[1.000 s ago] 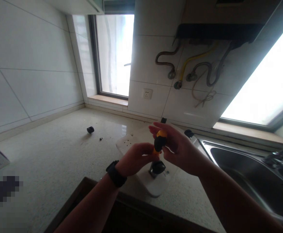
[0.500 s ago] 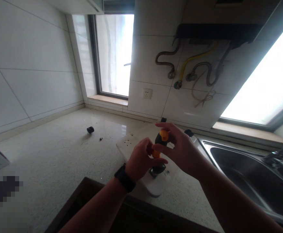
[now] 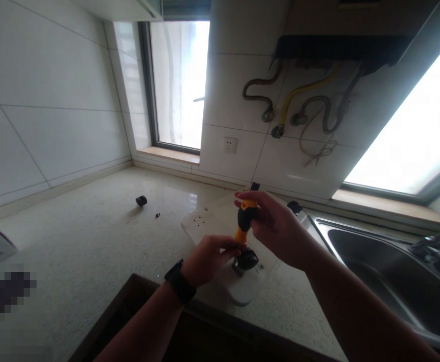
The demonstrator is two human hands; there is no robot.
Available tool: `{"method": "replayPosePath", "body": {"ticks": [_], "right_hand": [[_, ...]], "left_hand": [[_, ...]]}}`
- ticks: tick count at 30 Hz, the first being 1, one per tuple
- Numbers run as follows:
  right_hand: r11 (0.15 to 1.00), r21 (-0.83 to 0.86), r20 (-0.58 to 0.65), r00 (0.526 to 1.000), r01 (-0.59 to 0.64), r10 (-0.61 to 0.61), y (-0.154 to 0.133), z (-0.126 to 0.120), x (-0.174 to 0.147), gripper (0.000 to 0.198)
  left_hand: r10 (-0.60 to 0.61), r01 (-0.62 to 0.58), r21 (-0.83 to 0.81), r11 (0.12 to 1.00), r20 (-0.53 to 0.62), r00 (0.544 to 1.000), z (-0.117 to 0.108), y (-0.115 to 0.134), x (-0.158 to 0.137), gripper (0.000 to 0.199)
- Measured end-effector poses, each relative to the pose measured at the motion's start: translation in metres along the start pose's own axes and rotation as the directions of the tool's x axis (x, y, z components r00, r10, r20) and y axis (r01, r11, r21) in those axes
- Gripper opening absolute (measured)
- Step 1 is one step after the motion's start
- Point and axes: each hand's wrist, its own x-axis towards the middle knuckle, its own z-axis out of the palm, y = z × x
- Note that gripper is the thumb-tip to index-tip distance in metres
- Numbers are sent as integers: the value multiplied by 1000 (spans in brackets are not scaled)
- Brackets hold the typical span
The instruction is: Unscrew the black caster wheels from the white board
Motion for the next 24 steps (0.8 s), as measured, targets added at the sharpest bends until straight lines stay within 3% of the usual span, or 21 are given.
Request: {"method": "replayPosePath", "body": {"ticks": [5, 12, 15, 20, 24], "right_hand": [[976, -216, -142, 988, 23, -55, 1, 4, 4, 32], [995, -75, -60, 996, -67, 63, -10, -1, 0, 49], [998, -40, -23, 999, -50, 49, -11, -1, -2, 52], [977, -210, -55, 998, -36, 25, -5, 4, -1, 39], [965, -255, -119, 992, -64, 34, -4, 7, 4, 45]], "left_hand": [[-73, 73, -2, 997, -83, 994, 6, 1, 1, 11], [-152, 151, -21, 988, -177, 972, 10, 3, 0, 5], [-151, 155, 0, 988, -209, 966, 12, 2, 1, 9], [-127, 140, 34, 990, -250, 960, 15, 3, 2, 14], [-114, 131, 50, 990, -261, 959, 17, 3, 2, 17]]}}
